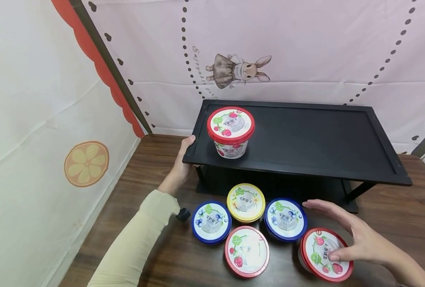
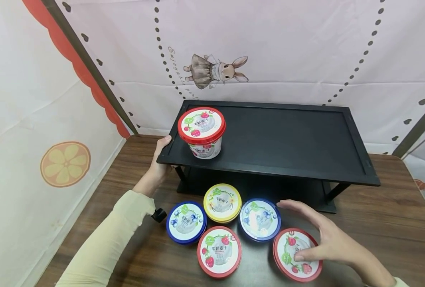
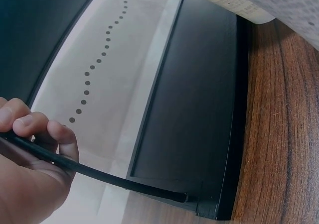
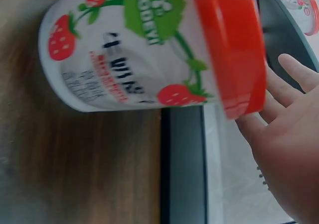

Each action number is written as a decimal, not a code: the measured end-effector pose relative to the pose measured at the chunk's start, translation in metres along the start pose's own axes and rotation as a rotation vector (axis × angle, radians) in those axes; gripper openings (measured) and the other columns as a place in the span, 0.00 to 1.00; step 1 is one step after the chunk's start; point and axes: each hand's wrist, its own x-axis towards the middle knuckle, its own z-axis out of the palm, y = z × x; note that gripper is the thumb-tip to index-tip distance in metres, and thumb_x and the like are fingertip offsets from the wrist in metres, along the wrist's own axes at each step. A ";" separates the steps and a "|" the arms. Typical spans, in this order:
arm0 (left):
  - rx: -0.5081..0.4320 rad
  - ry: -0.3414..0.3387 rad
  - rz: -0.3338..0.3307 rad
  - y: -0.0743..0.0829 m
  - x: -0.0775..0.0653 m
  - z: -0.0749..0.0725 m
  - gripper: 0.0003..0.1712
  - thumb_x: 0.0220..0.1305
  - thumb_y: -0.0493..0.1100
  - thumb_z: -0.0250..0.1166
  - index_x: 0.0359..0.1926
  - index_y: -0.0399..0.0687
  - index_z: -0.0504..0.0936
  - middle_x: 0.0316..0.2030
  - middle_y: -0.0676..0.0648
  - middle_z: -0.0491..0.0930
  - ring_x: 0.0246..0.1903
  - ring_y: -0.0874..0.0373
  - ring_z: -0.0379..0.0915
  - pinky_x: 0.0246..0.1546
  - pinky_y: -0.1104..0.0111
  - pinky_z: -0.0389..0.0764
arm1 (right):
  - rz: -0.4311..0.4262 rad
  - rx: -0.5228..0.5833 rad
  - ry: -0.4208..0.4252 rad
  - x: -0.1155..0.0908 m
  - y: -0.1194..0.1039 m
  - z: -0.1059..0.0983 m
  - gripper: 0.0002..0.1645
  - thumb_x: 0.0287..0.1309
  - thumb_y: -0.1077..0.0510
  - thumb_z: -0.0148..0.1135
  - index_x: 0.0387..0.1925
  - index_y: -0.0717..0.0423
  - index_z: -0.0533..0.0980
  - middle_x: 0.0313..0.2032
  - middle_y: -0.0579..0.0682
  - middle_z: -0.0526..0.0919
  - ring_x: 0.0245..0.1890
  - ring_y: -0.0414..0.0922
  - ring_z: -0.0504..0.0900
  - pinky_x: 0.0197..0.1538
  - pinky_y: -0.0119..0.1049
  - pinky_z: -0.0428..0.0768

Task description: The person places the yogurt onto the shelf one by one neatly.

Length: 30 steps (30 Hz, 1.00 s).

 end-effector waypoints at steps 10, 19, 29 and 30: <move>0.013 -0.035 0.009 0.003 0.001 0.001 0.30 0.66 0.70 0.46 0.40 0.49 0.74 0.20 0.51 0.72 0.17 0.60 0.67 0.20 0.70 0.68 | 0.053 0.096 -0.036 -0.017 0.009 -0.001 0.57 0.42 0.64 0.71 0.74 0.58 0.54 0.68 0.59 0.64 0.67 0.45 0.64 0.59 0.34 0.69; 0.033 -0.017 0.037 0.004 0.000 0.001 0.29 0.65 0.69 0.47 0.33 0.49 0.73 0.16 0.52 0.69 0.15 0.60 0.62 0.18 0.70 0.63 | 0.172 0.196 -0.093 -0.025 0.015 -0.002 0.53 0.49 0.61 0.66 0.75 0.53 0.52 0.70 0.58 0.60 0.66 0.48 0.65 0.57 0.36 0.72; 0.069 -0.001 0.020 0.001 -0.001 0.000 0.30 0.64 0.69 0.44 0.34 0.49 0.72 0.16 0.52 0.71 0.15 0.59 0.64 0.18 0.69 0.64 | 0.206 0.258 -0.114 -0.038 0.026 0.001 0.52 0.56 0.50 0.69 0.74 0.55 0.51 0.68 0.58 0.63 0.62 0.46 0.69 0.53 0.37 0.75; 0.065 -0.001 0.018 0.001 -0.001 0.000 0.29 0.64 0.69 0.44 0.34 0.49 0.72 0.16 0.52 0.71 0.15 0.60 0.65 0.18 0.70 0.64 | 0.215 0.275 -0.119 -0.039 0.027 0.001 0.52 0.56 0.50 0.69 0.74 0.55 0.51 0.67 0.57 0.63 0.62 0.46 0.69 0.53 0.37 0.75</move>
